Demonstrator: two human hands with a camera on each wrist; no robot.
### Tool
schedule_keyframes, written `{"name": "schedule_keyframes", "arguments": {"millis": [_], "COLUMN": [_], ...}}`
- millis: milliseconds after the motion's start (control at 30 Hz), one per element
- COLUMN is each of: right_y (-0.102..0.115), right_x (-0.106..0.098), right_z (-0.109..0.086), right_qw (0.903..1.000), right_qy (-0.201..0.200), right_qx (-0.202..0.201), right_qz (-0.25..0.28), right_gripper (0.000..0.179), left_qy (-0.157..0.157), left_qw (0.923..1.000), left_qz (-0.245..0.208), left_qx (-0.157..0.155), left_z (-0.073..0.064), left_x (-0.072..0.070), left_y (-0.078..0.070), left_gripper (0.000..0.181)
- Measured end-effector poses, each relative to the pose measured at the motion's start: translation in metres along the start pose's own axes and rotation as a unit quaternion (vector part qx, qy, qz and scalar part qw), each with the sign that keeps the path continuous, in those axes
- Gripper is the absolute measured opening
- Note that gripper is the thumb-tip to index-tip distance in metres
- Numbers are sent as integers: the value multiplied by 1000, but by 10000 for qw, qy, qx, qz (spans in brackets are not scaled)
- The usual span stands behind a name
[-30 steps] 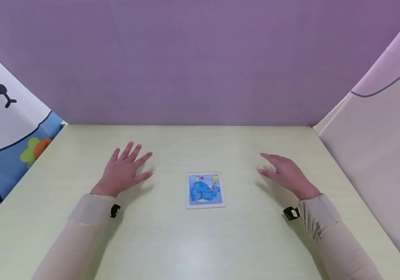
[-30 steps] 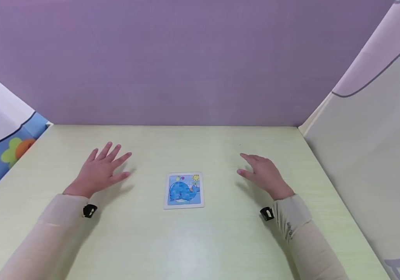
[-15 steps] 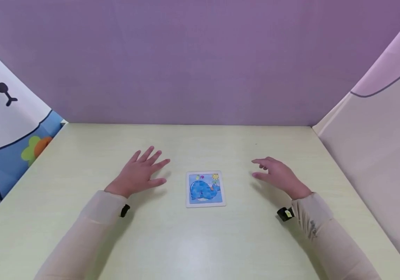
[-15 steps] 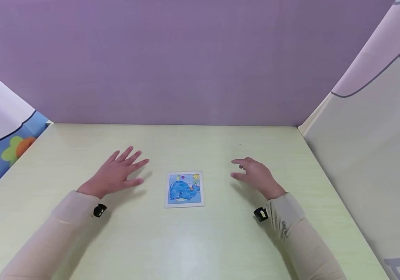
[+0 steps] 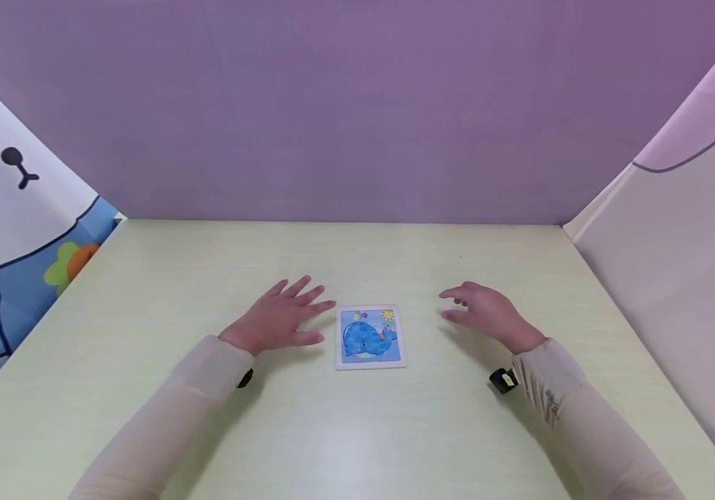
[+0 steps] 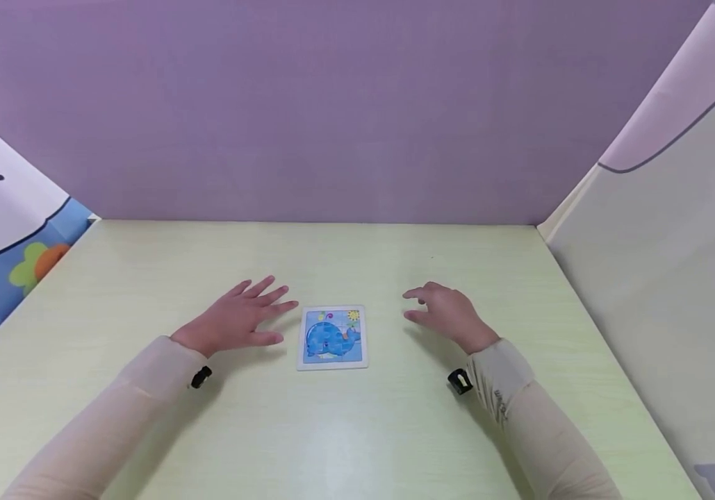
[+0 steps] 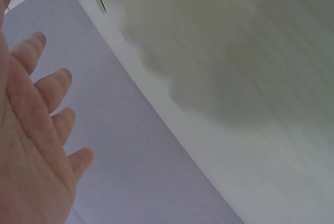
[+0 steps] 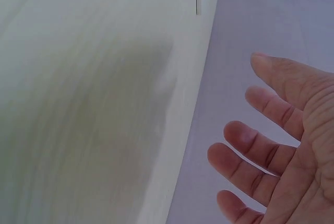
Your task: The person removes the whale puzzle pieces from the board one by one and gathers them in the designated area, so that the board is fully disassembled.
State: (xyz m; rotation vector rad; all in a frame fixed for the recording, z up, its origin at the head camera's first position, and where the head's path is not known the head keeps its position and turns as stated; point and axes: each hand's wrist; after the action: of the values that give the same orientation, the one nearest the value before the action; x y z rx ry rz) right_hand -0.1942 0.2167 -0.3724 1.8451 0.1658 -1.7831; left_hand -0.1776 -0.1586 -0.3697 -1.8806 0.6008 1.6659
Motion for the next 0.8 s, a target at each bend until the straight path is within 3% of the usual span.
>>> {"name": "schedule_keyframes", "arguments": {"millis": [233,800], "right_y": [6,24], "right_x": [4,14], "right_z": [5,21], "right_qw": [9997,9973], "right_qy": [137,480], "right_qx": [-7,-23], "right_qz": [-194,-561], "right_gripper": [35,36], "left_qy": [301,621], "left_qw": [9994,9971], "left_qz": [-10,-43], "left_qx": [195,448], "left_z": [10,27], "left_x": [3,7], "left_y": [-14,-35], "left_gripper": [62,64]}}
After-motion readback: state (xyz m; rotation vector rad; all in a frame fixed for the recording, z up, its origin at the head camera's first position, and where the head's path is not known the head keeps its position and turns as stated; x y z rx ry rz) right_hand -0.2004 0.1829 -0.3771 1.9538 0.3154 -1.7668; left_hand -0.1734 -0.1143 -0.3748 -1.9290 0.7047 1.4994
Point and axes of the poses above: each hand's wrist, its own z-axis towards the middle knuckle, its own x-axis out of the palm, y = z × x, and after that the axes turned 5 degrees about -z, right-handed
